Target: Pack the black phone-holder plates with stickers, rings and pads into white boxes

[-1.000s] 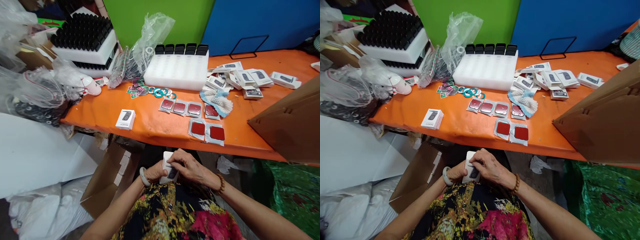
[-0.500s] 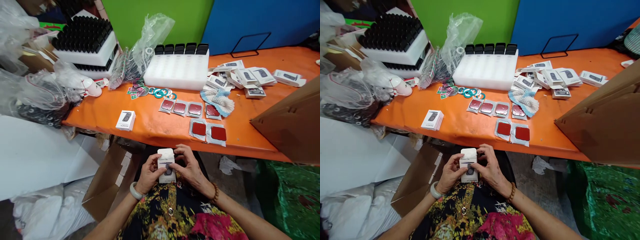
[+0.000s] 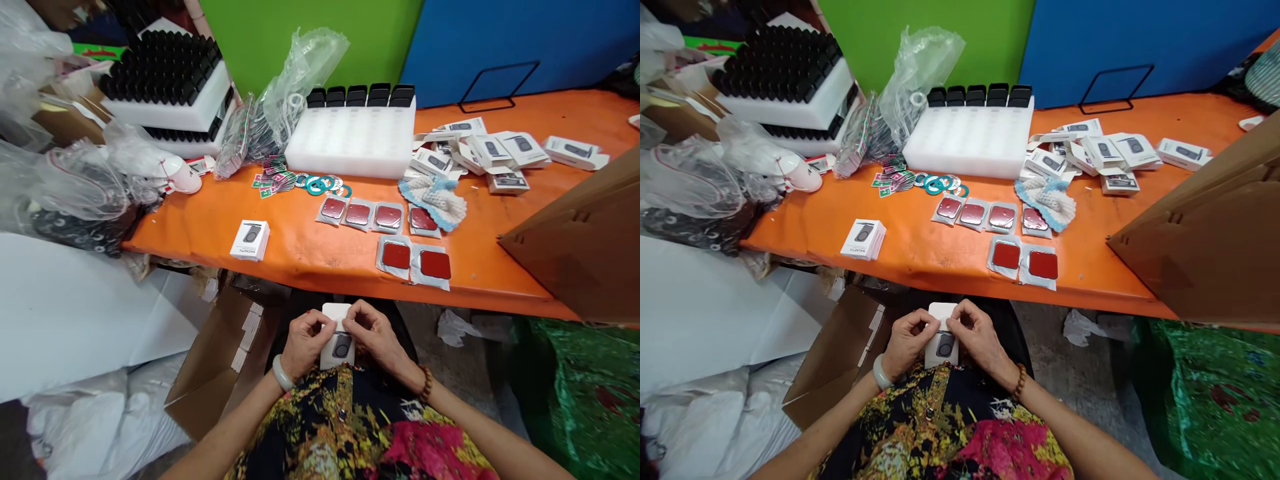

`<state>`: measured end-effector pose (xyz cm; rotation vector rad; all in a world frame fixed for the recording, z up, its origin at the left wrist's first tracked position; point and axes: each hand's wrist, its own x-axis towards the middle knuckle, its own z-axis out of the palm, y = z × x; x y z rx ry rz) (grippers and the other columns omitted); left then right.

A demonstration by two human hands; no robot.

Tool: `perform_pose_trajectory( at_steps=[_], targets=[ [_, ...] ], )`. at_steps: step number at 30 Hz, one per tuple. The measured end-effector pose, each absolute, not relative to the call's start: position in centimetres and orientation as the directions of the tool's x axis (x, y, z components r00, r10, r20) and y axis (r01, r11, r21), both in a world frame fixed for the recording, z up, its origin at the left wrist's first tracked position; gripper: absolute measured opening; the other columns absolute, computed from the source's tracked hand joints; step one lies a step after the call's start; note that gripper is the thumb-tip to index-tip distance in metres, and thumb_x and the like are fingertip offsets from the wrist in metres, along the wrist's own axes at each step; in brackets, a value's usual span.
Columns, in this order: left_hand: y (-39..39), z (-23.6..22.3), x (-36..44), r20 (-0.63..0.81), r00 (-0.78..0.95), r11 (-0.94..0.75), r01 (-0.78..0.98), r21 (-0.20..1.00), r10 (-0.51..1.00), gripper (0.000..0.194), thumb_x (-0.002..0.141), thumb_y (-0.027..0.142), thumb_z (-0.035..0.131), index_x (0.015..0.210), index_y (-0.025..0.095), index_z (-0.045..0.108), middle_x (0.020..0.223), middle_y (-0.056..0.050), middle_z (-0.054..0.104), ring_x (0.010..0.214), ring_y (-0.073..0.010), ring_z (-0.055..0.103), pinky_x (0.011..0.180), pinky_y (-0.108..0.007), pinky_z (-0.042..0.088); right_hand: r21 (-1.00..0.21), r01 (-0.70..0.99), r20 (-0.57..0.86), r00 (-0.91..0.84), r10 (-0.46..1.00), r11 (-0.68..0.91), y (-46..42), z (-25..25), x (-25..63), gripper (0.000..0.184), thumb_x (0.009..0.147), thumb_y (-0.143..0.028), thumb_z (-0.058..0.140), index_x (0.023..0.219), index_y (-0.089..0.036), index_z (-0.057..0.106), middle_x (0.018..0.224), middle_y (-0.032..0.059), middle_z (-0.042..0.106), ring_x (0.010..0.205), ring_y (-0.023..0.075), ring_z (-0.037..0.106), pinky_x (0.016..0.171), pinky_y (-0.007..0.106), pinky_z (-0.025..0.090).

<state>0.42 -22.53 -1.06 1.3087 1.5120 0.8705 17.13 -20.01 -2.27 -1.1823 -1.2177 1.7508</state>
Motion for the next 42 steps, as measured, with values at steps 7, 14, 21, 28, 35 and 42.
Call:
perform_pose_trajectory(
  at_steps=[7,14,21,28,35,42],
  targets=[
    [-23.0,-1.0,-0.2,-0.178,0.003,0.163,0.381,0.910,0.984,0.024,0.083,0.034,0.059,0.069,0.016,0.066,0.064,0.000,0.058,0.056,-0.0099,0.046,0.053,-0.021,0.035,-0.983,0.124,-0.183,-0.552,0.814,-0.137,-19.1,-1.1,17.8,0.020,0.087,-0.036,0.055,0.080,-0.019,0.062,0.079,0.0014,0.060,0.075,0.0145,0.054,0.068,0.025,0.043],
    [-23.0,-1.4,-0.3,-0.180,0.024,0.164,0.312,0.936,0.983,0.022,0.084,0.033,0.059,0.072,0.017,0.068,0.073,-0.003,0.063,0.070,-0.0142,0.055,0.065,-0.024,0.042,-0.969,0.228,-0.207,-0.552,0.808,-0.093,-19.1,-1.5,18.3,0.025,0.085,-0.039,0.060,0.078,-0.017,0.067,0.077,0.0030,0.061,0.071,0.0153,0.057,0.065,0.027,0.045],
    [-22.1,-1.6,0.2,-0.105,-0.094,0.116,0.125,0.985,0.990,0.013,0.079,0.029,0.065,0.088,0.018,0.062,0.075,0.001,0.058,0.068,-0.0107,0.053,0.065,-0.022,0.044,-0.967,-0.108,-0.195,-0.264,0.945,-0.230,-20.1,-2.6,16.6,0.032,0.079,-0.036,0.067,0.106,-0.024,0.054,0.082,-0.0006,0.059,0.067,0.0129,0.055,0.059,0.024,0.045],
    [-21.6,-1.6,0.1,-0.244,-0.023,0.244,0.016,0.970,0.970,0.022,0.074,0.034,0.071,0.083,0.015,0.065,0.075,-0.002,0.062,0.069,-0.0124,0.057,0.066,-0.024,0.047,-0.958,-0.096,-0.222,-0.351,0.910,-0.270,-19.3,-2.7,17.0,0.019,0.078,-0.036,0.069,0.080,-0.019,0.061,0.077,0.0011,0.061,0.070,0.0145,0.058,0.064,0.026,0.047],
    [-22.5,-2.0,-0.4,-0.122,-0.053,0.128,0.126,0.984,0.991,0.019,0.074,0.034,0.072,0.075,0.016,0.067,0.079,-0.007,0.068,0.080,-0.0193,0.063,0.076,-0.031,0.049,-0.999,0.049,-0.036,-0.367,0.930,-0.019,-19.7,-2.8,17.3,0.021,0.086,-0.038,0.060,0.079,-0.020,0.067,0.084,0.0056,0.066,0.079,0.0180,0.062,0.074,0.032,0.050],
    [-21.9,-1.0,-0.4,-0.278,-0.074,0.285,0.102,0.953,0.958,0.023,0.077,0.038,0.067,0.078,0.015,0.065,0.074,-0.003,0.067,0.068,-0.0138,0.058,0.064,-0.024,0.047,-0.976,0.075,-0.220,-0.349,0.911,-0.207,-18.8,-1.9,16.7,0.021,0.078,-0.039,0.066,0.081,-0.019,0.067,0.075,0.0021,0.064,0.068,0.0151,0.058,0.062,0.026,0.046]
  ],
)
